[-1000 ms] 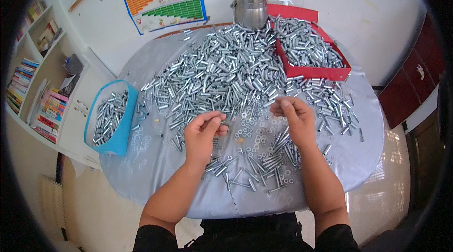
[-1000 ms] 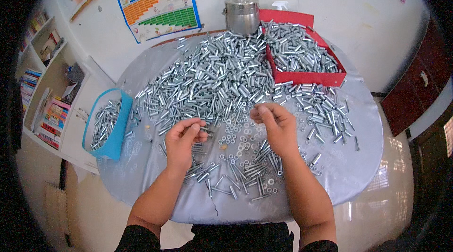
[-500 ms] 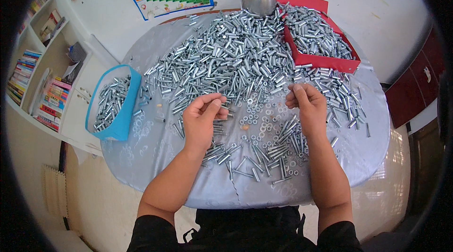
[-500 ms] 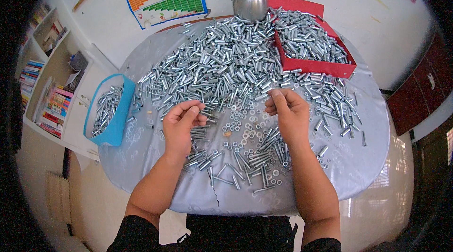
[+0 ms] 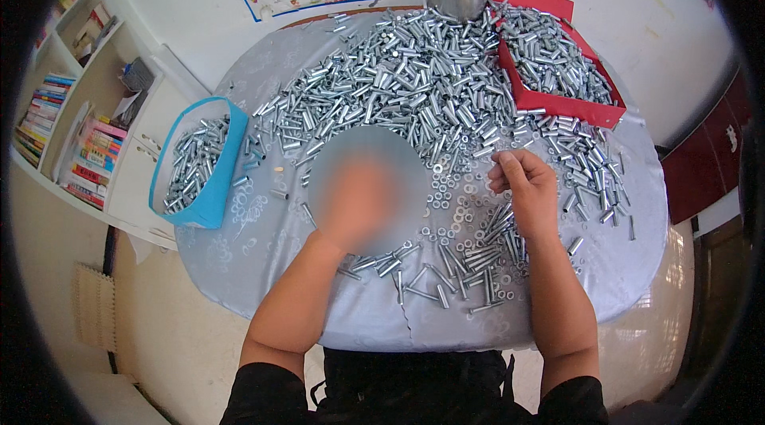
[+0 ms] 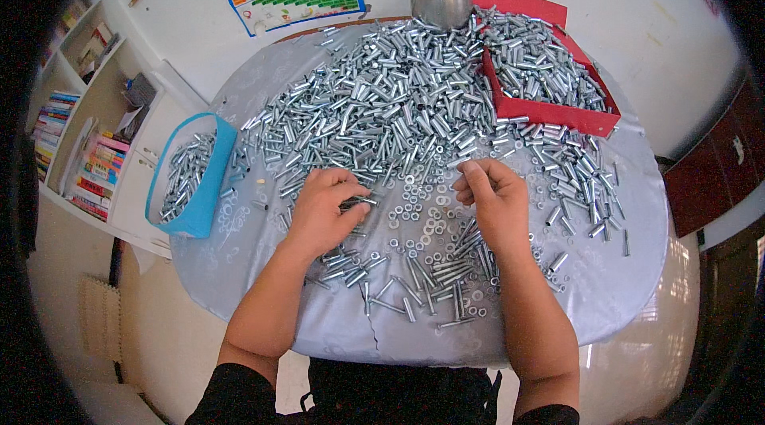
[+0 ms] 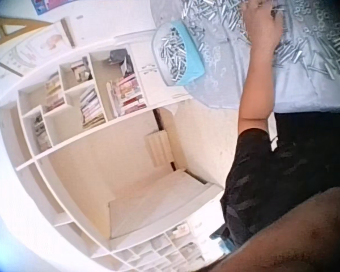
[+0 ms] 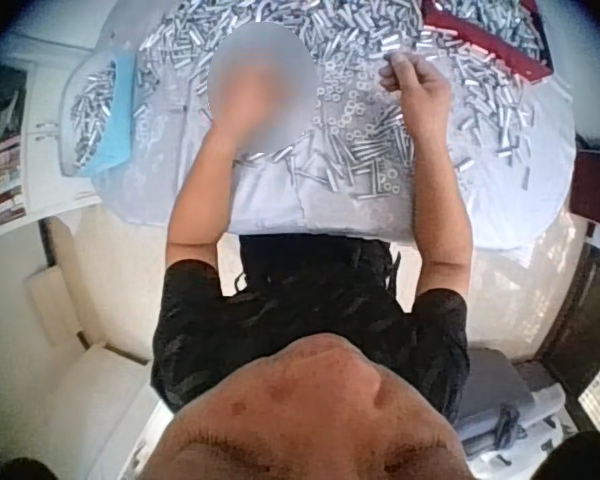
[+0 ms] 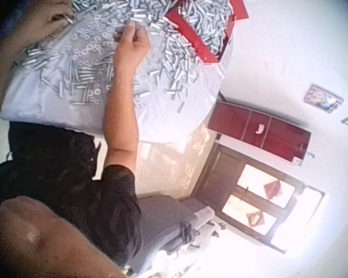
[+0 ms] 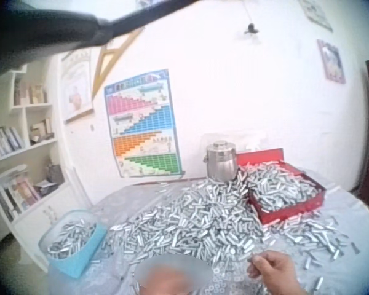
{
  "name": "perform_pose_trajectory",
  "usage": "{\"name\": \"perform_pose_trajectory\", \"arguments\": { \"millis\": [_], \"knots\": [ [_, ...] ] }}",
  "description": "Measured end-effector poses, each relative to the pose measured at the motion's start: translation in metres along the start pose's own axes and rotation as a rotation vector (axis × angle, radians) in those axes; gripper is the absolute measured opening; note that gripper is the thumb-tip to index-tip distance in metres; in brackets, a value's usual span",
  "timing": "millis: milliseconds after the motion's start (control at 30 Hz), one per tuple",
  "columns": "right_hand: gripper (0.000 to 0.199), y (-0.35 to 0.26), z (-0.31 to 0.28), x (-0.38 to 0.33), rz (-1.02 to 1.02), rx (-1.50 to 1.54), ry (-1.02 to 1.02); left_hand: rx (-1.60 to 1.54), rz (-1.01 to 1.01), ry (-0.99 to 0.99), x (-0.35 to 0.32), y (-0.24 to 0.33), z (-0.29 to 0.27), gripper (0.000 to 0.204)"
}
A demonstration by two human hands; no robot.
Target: The person repeatedly picks up metal bolts and washers from a large pile on a table. They thread the washers onto the bolts by hand and place the assembled units back onto the table. The process is repetitive and involves handling small hardware components one at a time.
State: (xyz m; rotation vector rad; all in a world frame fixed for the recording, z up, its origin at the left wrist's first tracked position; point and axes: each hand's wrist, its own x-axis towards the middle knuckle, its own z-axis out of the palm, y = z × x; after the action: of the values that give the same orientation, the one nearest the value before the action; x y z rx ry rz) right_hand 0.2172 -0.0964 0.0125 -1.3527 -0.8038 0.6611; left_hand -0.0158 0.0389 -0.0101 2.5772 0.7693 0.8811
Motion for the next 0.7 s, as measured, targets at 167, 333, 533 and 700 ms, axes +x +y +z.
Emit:
{"name": "perform_pose_trajectory", "arguments": {
  "millis": [167,333,533,700],
  "knots": [
    [0.021,-0.001,-0.004,0.002,0.007,-0.011,0.018,0.113,0.062,-0.016,0.001,-0.008,0.015,0.016],
    [0.022,0.002,-0.005,0.004,0.020,-0.026,0.019,0.157,0.103,-0.042,0.003,-0.003,0.016,0.015],
    [0.018,0.000,-0.006,0.004,0.071,-0.181,0.017,-0.023,0.013,0.046,0.003,0.011,0.009,0.016],
    [0.014,0.002,-0.006,0.001,-0.043,-0.445,-0.043,-0.442,-0.216,0.057,-0.005,0.009,0.011,0.020]
  ]
}}
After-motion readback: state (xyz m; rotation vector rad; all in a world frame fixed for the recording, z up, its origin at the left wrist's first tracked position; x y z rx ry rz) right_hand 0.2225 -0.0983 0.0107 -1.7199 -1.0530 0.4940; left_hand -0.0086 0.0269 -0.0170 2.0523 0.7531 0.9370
